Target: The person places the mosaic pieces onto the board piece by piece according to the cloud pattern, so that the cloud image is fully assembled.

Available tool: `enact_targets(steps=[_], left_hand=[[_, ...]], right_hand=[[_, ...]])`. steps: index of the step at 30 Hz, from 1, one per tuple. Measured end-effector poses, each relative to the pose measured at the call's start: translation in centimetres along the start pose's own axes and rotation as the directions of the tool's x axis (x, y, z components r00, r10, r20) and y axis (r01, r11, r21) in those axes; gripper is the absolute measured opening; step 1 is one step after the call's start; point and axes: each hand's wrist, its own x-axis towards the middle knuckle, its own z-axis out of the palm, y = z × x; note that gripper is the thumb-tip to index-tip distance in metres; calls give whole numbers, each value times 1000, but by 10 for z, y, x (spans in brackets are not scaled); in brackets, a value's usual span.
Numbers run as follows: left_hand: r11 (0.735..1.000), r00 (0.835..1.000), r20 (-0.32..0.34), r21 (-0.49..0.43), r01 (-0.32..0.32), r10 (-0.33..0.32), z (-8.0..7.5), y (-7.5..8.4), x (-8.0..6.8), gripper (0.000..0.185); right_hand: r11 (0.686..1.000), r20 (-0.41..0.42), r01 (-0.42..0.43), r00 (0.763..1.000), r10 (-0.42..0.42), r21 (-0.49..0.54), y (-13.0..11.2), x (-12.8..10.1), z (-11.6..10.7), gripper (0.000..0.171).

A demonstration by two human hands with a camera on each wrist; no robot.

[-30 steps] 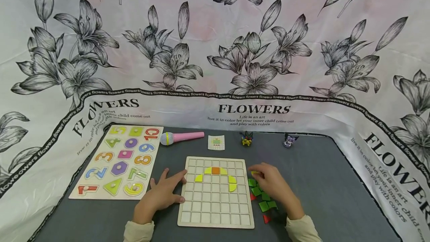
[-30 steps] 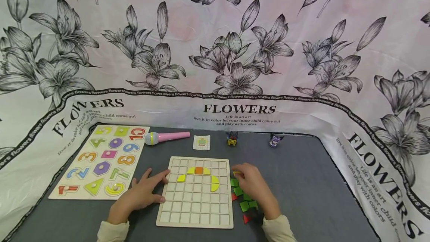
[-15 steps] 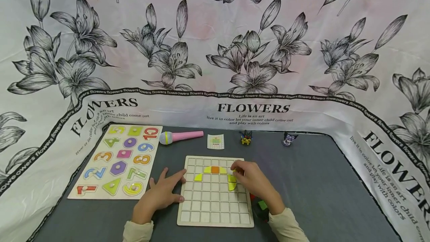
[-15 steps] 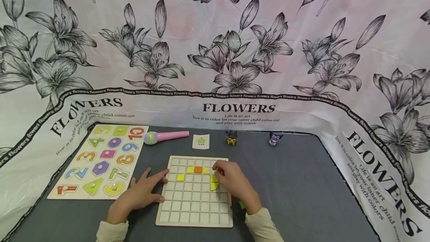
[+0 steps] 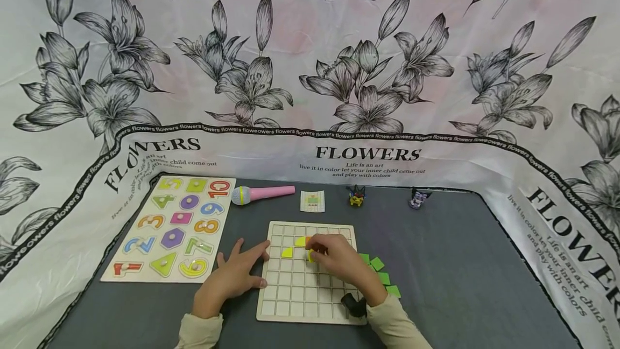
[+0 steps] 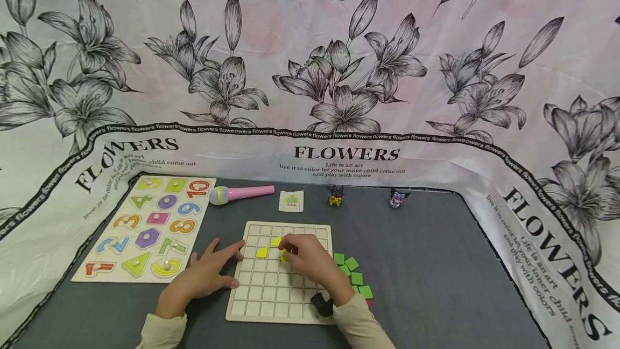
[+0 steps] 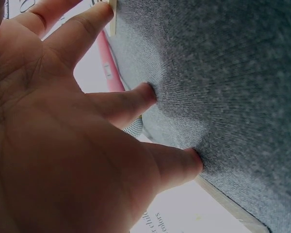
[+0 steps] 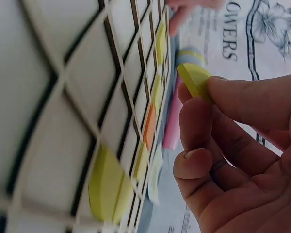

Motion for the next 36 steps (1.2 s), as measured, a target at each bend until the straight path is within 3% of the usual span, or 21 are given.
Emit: enact_targets(steps=[7, 12, 21, 36], left_hand=[[1000, 1000, -5, 0, -11, 11, -2, 1, 0, 73], [1000, 1000, -8, -2, -22, 22, -2, 2, 0, 72], [1000, 1000, -6, -7, -31, 31, -2, 2, 0, 74], [1000, 1000, -6, -6, -30, 30, -3, 0, -1, 75]], right_hand=[[998, 42, 64, 997, -65, 29, -8, 13, 16, 13], [998, 65, 50, 997, -53, 45, -13, 21, 26, 13], [992, 95, 128, 987, -127, -15, -14, 30, 31, 14], [992, 109, 125, 986, -123, -11, -14, 34, 38, 20]])
